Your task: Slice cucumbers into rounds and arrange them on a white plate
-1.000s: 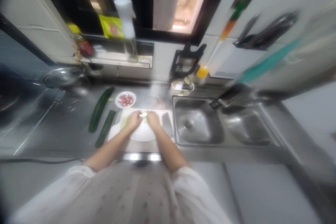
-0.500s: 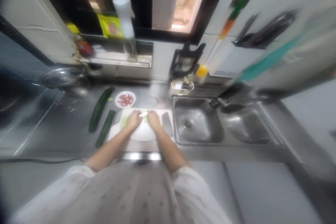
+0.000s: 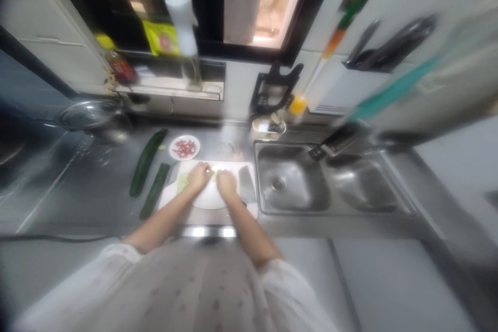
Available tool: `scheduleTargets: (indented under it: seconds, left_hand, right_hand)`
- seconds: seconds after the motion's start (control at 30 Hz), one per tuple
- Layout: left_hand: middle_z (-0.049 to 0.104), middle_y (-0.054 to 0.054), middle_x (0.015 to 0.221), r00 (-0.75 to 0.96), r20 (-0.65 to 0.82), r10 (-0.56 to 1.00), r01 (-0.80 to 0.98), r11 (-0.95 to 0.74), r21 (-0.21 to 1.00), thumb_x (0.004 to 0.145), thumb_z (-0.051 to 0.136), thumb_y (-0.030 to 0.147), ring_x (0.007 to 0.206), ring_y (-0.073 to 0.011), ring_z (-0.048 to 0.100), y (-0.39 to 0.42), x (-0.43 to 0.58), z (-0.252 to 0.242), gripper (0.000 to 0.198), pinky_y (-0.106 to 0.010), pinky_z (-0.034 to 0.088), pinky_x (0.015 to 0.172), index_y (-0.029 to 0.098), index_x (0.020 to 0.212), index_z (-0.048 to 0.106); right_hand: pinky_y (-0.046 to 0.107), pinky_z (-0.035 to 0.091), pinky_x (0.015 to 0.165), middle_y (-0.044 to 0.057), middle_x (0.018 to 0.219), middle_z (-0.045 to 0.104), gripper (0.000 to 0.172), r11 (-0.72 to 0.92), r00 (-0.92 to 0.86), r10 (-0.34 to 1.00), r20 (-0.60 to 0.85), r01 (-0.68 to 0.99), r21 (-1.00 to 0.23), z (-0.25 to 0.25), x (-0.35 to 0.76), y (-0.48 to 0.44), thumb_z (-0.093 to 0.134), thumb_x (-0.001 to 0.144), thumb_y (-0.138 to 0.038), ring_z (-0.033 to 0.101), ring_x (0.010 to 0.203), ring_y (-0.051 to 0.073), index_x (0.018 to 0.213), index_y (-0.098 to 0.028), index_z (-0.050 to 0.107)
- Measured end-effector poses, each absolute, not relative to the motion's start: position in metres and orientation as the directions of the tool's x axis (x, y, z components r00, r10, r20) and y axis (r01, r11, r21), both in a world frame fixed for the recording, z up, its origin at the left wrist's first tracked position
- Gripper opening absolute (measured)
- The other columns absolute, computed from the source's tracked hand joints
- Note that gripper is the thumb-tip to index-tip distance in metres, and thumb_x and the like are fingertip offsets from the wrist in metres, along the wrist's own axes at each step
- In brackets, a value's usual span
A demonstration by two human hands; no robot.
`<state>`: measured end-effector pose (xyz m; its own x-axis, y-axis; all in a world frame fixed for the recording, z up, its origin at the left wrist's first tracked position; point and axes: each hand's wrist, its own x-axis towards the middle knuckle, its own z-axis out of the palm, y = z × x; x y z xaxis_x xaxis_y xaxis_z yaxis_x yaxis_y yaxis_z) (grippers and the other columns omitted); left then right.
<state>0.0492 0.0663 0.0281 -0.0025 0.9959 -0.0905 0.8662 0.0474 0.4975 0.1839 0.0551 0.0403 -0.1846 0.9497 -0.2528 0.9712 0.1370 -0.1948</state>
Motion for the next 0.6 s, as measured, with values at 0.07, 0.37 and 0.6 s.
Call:
scheduleTargets:
  seconds: [0.07,0.37,0.6]
  left_hand:
    - [0.062,-0.007,0.101,-0.016,-0.108,0.994,0.878,0.066,0.475,0.087,0.055,0.032,0.096,-0.0198,0.058,0.0689,0.0504,0.0275,0.015,-0.028,0.041,0.081,0.021,0.092,0.063]
    - [0.061,-0.006,0.102,-0.036,-0.149,0.988,0.88,0.102,0.464,0.085,0.058,0.036,0.096,-0.0204,0.058,0.073,0.0489,0.0213,0.017,-0.027,0.041,0.08,0.022,0.093,0.063]
    - [0.062,-0.005,0.104,-0.035,-0.147,0.989,0.885,0.099,0.456,0.085,0.058,0.037,0.096,-0.0194,0.058,0.0736,0.0479,0.0214,0.019,-0.027,0.04,0.079,0.022,0.095,0.062]
  right_hand:
    - [0.028,0.039,0.078,0.013,0.104,0.064,0.028,0.113,-0.159,0.951,-0.266,0.977,-0.18,0.0394,0.1815,0.0536,0.037,0.097,-0.024,0.056,0.094,0.02,0.106,-0.015,0.061]
    - [0.028,0.041,0.076,0.013,0.103,0.065,0.028,0.11,-0.153,0.953,-0.263,0.979,-0.169,0.0355,0.1783,0.051,0.036,0.097,-0.023,0.058,0.093,0.021,0.106,-0.015,0.061]
    - [0.028,0.04,0.076,0.012,0.104,0.065,0.029,0.111,-0.153,0.954,-0.257,0.979,-0.169,0.033,0.1777,0.0509,0.034,0.097,-0.022,0.058,0.093,0.02,0.107,-0.015,0.061]
